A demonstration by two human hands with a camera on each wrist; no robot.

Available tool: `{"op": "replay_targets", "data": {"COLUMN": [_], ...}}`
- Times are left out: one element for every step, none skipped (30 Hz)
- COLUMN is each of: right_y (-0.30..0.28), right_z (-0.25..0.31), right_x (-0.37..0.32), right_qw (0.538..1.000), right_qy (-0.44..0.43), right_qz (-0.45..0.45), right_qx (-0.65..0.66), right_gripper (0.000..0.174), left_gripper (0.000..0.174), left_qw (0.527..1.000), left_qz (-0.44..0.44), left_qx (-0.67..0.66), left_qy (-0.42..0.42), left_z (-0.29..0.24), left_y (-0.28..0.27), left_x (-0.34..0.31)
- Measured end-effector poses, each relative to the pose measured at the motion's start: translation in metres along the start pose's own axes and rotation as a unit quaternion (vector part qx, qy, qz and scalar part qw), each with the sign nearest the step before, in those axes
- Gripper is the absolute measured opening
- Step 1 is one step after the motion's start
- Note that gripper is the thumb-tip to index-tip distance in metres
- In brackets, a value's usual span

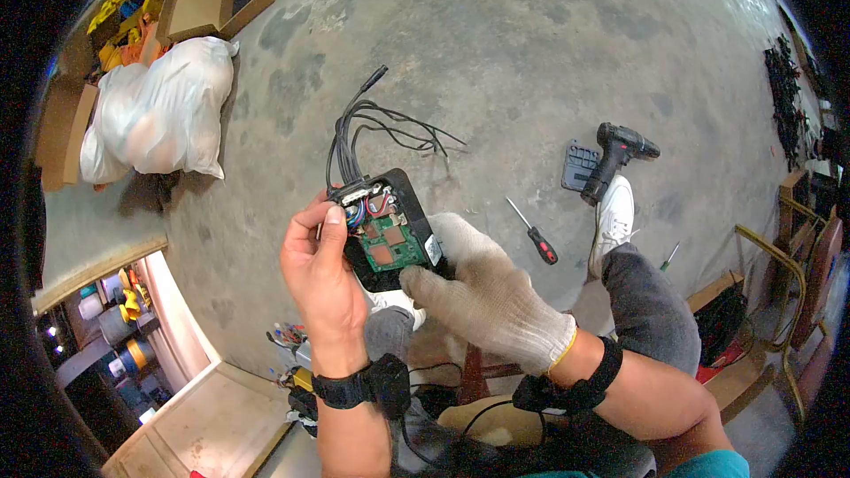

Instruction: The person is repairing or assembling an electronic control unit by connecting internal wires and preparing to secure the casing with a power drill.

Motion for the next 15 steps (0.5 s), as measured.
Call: {"op": "replay_targets", "data": {"right_y": [0.0,-0.001,-0.001,-0.001,0.0,0.0,-0.001,-0.001,-0.001,-0.001,-0.001,0.0,0.001,0.001,0.001], "right_z": [-0.001,-0.001,0.0,0.001,0.002,0.001,0.0,-0.001,-0.003,-0.004,-0.005,-0.008,-0.009,-0.008,-0.007], "right_x": [0.0,0.0,0.0,-0.001,-0.001,-0.001,0.0,0.0,0.001,0.002,0.003,0.004,0.005,0.005,0.005], "right_qw": [1.0,1.0,1.0,1.0,1.0,1.0,1.0,1.0,1.0,1.0,1.0,1.0,1.0,0.999,0.999], "right_qy": [0.008,0.017,0.017,0.015,0.013,0.013,0.011,0.009,0.009,0.002,-0.006,-0.006,-0.022,-0.039,-0.039], "right_qz": [0.004,0.008,0.008,0.01,0.013,0.013,0.01,0.007,0.008,0.001,-0.006,-0.006,-0.008,-0.011,-0.011], "right_qx": [0.003,0.007,0.006,0.012,0.018,0.018,0.009,0.001,0.0,-0.01,-0.02,-0.02,-0.011,-0.003,-0.003], "right_gripper": [0.041,0.041,0.041,0.042,0.042,0.042,0.042,0.041,0.041,0.04,0.039,0.039,0.039,0.039,0.039], "left_gripper": [0.01,0.011,0.011,0.01,0.01,0.01,0.01,0.01,0.01,0.01,0.01,0.01,0.01,0.01,0.01], "left_qw": [1.0,1.0,1.0,1.0,1.0,1.0,1.0,1.0,1.0,1.0,1.0,1.0,1.0,1.0,1.0], "left_qz": [0.002,0.004,0.004,0.004,0.005,0.005,0.004,0.003,0.002,0.005,0.007,0.007,0.002,-0.002,-0.002], "left_qx": [-0.007,-0.014,-0.015,-0.009,-0.004,-0.004,0.001,0.006,0.006,0.004,0.002,0.002,-0.004,-0.01,-0.01], "left_qy": [0.005,0.011,0.01,0.009,0.009,0.009,0.005,0.002,0.003,0.004,0.007,0.007,0.002,-0.003,-0.004], "left_z": [-0.001,-0.001,-0.001,-0.001,-0.001,-0.001,-0.001,0.0,0.0,0.001,0.002,0.002,0.002,0.002,0.002], "left_y": [0.0,0.0,-0.001,-0.002,-0.003,-0.003,-0.003,-0.003,-0.004,-0.004,-0.003,-0.003,-0.004,-0.004,-0.004], "left_x": [0.0,0.0,0.0,0.0,0.0,0.0,0.0,0.001,0.001,0.001,0.001,0.001,0.001,0.001,0.001]}}
Point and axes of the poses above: each hand's wrist, its own x-axis towards the middle knuckle, its own y-axis out of the palm, z = x × y, the point moved 7 cm from there along x, towards the middle knuckle, and after that the axes turned 13 degrees about z, right-handed, at the moved point
